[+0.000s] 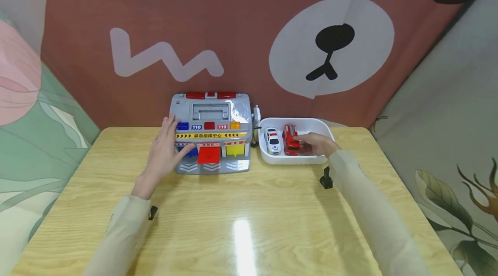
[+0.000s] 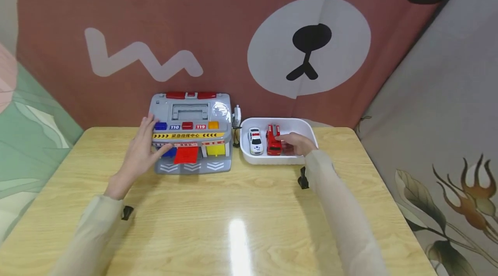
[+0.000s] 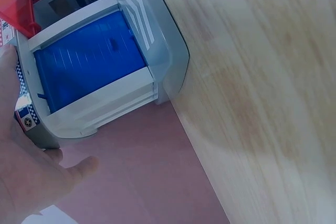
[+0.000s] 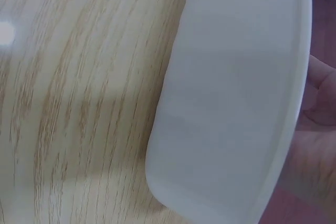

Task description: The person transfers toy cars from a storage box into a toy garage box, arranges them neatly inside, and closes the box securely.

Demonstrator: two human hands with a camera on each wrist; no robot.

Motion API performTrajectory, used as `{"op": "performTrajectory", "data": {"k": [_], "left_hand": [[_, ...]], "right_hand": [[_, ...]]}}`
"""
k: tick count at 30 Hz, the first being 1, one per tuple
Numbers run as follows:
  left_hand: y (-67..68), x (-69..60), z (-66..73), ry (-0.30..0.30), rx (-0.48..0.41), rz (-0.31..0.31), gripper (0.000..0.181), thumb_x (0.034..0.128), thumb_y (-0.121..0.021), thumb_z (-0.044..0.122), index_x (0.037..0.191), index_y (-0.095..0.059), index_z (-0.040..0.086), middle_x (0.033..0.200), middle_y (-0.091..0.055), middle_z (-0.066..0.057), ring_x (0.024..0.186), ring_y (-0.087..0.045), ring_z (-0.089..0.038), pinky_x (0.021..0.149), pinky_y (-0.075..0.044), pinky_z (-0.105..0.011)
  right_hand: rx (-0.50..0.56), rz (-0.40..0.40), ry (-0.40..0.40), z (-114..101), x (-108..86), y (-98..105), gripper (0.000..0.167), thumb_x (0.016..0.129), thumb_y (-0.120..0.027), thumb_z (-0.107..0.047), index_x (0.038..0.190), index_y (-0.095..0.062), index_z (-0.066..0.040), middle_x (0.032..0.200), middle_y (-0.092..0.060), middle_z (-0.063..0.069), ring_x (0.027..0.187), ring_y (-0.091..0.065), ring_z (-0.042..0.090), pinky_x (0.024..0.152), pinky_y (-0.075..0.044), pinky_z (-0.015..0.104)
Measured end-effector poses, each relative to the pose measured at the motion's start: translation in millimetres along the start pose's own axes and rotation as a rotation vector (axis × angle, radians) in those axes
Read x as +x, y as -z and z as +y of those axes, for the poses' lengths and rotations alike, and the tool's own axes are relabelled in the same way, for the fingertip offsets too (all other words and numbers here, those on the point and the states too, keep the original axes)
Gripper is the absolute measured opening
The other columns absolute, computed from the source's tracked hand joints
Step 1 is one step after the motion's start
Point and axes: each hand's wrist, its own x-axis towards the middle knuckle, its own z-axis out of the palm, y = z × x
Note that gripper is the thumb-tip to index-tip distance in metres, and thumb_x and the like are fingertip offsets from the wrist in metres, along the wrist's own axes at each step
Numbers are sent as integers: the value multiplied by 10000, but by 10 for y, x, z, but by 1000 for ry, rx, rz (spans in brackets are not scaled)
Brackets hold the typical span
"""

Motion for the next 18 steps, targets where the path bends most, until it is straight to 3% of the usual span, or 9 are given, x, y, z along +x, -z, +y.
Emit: {"op": "performTrajectory", "data": {"k": [7, 18], "left_hand": [[-2, -22, 1, 7, 8, -15, 901, 881, -660, 477, 1534, -194, 65, 1615, -54, -82, 1469, -6, -282, 1039, -237, -678], [3, -11, -21, -2, 10, -28, 906, 891, -637, 498, 1533, -184, 46, 1615, -50, -89, 1469, 10, -270, 1038, -240, -676]], "right_hand": [[12, 16, 16, 44, -1, -7, 182, 991, -517, -214, 946, -501, -39, 723, -548, 12, 681, -603, 126, 820, -543, 334], [63, 54, -23, 32, 30, -22, 233, 986, -510, -258, 1042, -463, -37, 864, -536, 55, 748, -611, 174, 840, -537, 337]]}}
